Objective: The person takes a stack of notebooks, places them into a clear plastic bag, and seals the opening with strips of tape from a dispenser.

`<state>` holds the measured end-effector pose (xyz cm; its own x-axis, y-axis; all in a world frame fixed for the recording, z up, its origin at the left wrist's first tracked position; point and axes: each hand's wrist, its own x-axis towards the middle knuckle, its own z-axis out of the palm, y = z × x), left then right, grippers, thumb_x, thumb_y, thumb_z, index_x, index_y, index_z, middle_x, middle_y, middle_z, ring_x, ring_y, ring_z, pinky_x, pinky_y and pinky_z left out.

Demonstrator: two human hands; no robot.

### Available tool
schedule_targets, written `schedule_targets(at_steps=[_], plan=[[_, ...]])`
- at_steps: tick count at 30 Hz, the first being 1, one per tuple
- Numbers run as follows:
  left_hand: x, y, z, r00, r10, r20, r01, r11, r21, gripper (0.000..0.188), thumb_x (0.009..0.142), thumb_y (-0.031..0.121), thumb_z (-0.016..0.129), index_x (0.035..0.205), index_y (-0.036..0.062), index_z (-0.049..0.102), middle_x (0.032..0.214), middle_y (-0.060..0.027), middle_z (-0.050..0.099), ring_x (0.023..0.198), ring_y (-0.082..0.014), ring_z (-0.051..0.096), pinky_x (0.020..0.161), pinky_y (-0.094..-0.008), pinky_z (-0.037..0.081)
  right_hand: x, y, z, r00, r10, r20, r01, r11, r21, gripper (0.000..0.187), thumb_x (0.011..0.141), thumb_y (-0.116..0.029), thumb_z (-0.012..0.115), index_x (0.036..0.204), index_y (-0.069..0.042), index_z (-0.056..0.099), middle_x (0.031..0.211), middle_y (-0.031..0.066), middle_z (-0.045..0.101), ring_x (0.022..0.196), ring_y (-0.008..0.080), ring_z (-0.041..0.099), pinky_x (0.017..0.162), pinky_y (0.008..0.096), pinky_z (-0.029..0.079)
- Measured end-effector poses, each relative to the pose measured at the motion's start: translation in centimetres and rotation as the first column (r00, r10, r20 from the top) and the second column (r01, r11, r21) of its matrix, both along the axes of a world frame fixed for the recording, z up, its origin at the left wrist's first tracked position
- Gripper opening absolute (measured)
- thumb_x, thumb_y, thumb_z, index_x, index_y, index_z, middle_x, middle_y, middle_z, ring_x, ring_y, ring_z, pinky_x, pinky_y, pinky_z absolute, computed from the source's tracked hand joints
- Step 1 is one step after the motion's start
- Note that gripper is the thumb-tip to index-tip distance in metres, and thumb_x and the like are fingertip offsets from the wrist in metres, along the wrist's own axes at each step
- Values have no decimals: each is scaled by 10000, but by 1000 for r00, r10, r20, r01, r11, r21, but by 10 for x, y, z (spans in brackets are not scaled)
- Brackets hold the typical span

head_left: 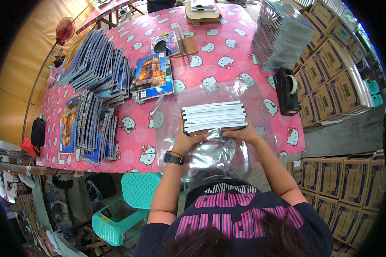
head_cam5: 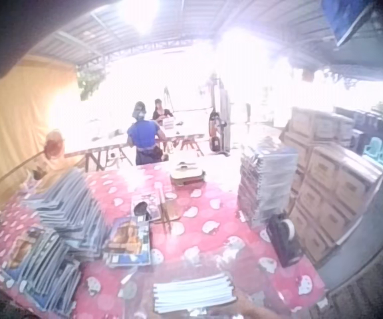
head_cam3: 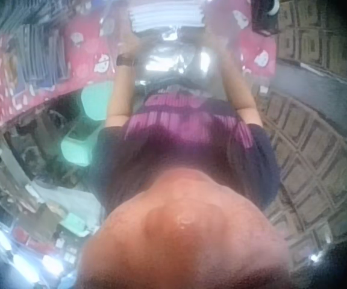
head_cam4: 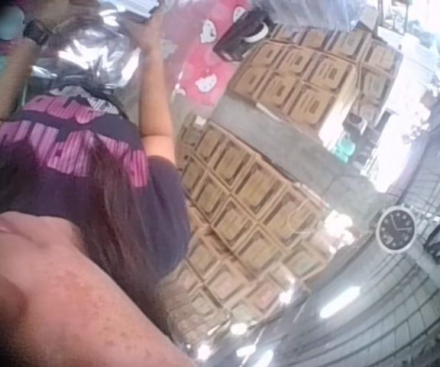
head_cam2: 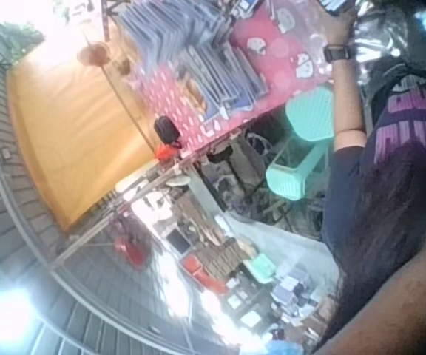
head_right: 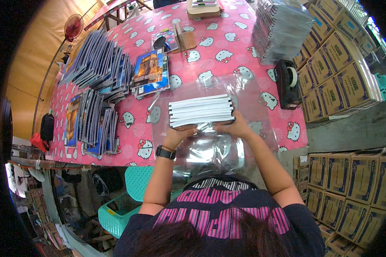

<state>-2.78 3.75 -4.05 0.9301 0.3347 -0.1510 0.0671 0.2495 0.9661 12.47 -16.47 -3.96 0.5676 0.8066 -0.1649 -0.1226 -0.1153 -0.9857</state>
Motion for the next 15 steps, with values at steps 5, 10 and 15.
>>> schedule_targets(at_steps=[5, 10, 15], plan=[[-3, -7, -33, 981, 172, 84, -189, 945, 267, 867, 583, 21, 824, 1289, 24, 322, 1129, -111, 503, 1091, -222, 506, 948, -359, 427, -5, -1, 4, 1000, -16, 19, 19, 990, -139, 618, 673, -31, 802, 1214, -46, 503, 1048, 63, 648, 957, 147, 613, 788, 302, 528], [-15, -41, 5, 783, 413, 464, -609, 359, 708, 759, 625, 82, 824, 1272, 9, 435, 1180, -161, 491, 1106, -314, 476, 963, -391, 385, 7, -3, 71, 965, -99, 242, 12, 942, 336, 602, 684, -135, 773, 1233, -67, 535, 1187, 102, 578, 1160, 197, 501, 874, 339, 487], [-13, -47, -6, 760, 445, 474, -649, 497, 576, 620, 680, 7, 786, 1214, 1, 473, 1159, -118, 497, 1074, -226, 516, 916, -338, 451, 39, 33, 129, 598, 263, 757, -244, 959, -141, 620, 696, -257, 780, 1236, -67, 540, 1181, 106, 558, 1119, 228, 506, 974, 349, 384]])
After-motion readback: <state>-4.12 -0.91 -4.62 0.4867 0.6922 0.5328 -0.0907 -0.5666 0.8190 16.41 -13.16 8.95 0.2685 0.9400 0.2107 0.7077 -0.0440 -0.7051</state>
